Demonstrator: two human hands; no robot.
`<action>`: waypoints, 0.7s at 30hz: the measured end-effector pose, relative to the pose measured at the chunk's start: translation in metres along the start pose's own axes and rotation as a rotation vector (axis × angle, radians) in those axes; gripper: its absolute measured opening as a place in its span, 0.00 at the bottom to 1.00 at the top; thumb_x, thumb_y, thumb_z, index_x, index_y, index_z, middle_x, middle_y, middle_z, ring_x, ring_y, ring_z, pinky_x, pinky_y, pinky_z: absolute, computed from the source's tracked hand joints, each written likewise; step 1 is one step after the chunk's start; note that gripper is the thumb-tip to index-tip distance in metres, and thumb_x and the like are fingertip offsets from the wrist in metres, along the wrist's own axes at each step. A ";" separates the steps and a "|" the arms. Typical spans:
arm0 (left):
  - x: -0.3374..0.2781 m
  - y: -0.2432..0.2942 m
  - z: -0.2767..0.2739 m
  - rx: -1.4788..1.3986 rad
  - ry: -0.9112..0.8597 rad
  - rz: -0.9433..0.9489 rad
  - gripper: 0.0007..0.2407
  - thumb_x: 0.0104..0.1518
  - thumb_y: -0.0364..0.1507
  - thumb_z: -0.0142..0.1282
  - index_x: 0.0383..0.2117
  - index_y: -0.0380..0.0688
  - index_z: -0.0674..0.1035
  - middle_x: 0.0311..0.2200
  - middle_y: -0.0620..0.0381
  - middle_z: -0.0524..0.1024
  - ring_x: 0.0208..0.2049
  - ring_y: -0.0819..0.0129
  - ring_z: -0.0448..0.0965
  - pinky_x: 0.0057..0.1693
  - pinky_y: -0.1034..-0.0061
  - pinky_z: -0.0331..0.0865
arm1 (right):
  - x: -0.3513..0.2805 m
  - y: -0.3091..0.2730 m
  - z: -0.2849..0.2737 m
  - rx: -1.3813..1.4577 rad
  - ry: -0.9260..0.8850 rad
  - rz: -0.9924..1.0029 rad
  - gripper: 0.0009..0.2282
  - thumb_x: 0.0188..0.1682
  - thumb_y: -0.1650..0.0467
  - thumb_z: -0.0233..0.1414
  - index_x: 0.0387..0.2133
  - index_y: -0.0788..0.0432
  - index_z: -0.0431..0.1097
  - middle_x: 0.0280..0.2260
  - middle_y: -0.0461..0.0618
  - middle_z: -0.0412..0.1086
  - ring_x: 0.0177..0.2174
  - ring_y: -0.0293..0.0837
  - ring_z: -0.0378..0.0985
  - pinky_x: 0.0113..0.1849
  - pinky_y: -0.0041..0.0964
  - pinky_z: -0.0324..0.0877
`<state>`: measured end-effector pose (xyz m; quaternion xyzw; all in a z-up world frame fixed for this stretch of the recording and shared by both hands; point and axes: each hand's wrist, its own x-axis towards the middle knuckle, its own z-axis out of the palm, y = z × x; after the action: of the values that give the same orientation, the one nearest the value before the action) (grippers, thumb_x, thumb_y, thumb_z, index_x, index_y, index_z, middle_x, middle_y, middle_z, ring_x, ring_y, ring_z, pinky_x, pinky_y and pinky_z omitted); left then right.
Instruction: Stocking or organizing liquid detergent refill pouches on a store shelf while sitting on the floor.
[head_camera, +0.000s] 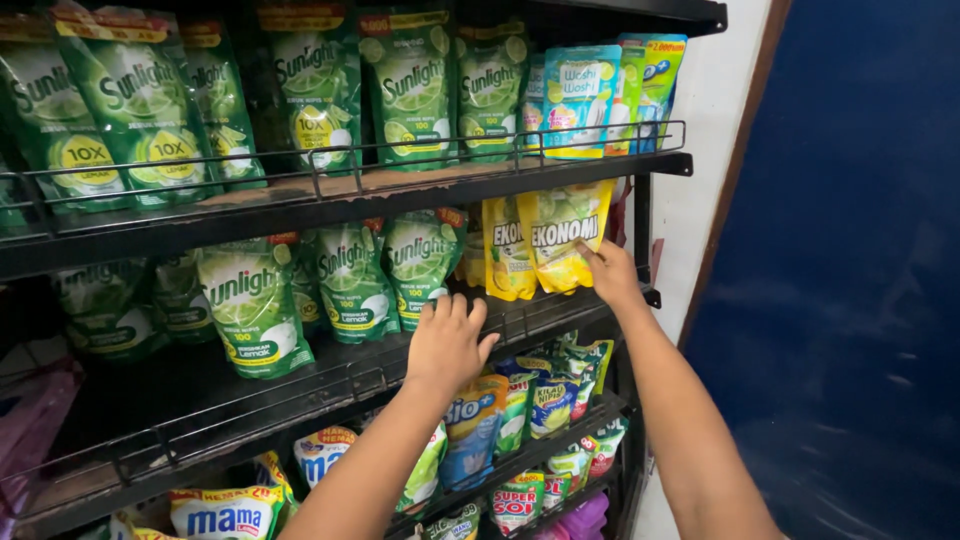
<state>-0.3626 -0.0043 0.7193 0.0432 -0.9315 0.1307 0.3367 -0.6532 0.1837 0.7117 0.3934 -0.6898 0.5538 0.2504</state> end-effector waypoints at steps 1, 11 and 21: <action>0.000 0.000 0.001 0.002 0.002 -0.006 0.24 0.58 0.48 0.52 0.53 0.44 0.72 0.46 0.46 0.73 0.53 0.50 0.69 0.56 0.57 0.63 | 0.004 -0.001 -0.002 0.002 -0.004 -0.005 0.07 0.54 0.70 0.56 0.41 0.61 0.75 0.32 0.57 0.76 0.32 0.49 0.76 0.36 0.35 0.70; 0.000 0.001 0.003 -0.006 -0.012 -0.008 0.23 0.58 0.47 0.52 0.53 0.44 0.72 0.46 0.47 0.73 0.50 0.51 0.71 0.54 0.58 0.64 | 0.011 -0.047 -0.017 -0.809 -0.104 0.048 0.19 0.50 0.53 0.52 0.32 0.56 0.79 0.31 0.57 0.75 0.35 0.60 0.78 0.39 0.55 0.70; -0.002 0.001 0.006 -0.005 0.011 -0.007 0.23 0.58 0.46 0.52 0.52 0.44 0.72 0.45 0.47 0.73 0.49 0.52 0.71 0.54 0.57 0.64 | 0.016 -0.053 -0.017 -1.078 -0.224 0.217 0.25 0.52 0.47 0.48 0.34 0.54 0.80 0.30 0.62 0.77 0.36 0.62 0.80 0.50 0.65 0.66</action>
<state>-0.3651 -0.0050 0.7133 0.0448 -0.9298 0.1276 0.3423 -0.6206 0.1921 0.7586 0.1930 -0.9342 0.1003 0.2830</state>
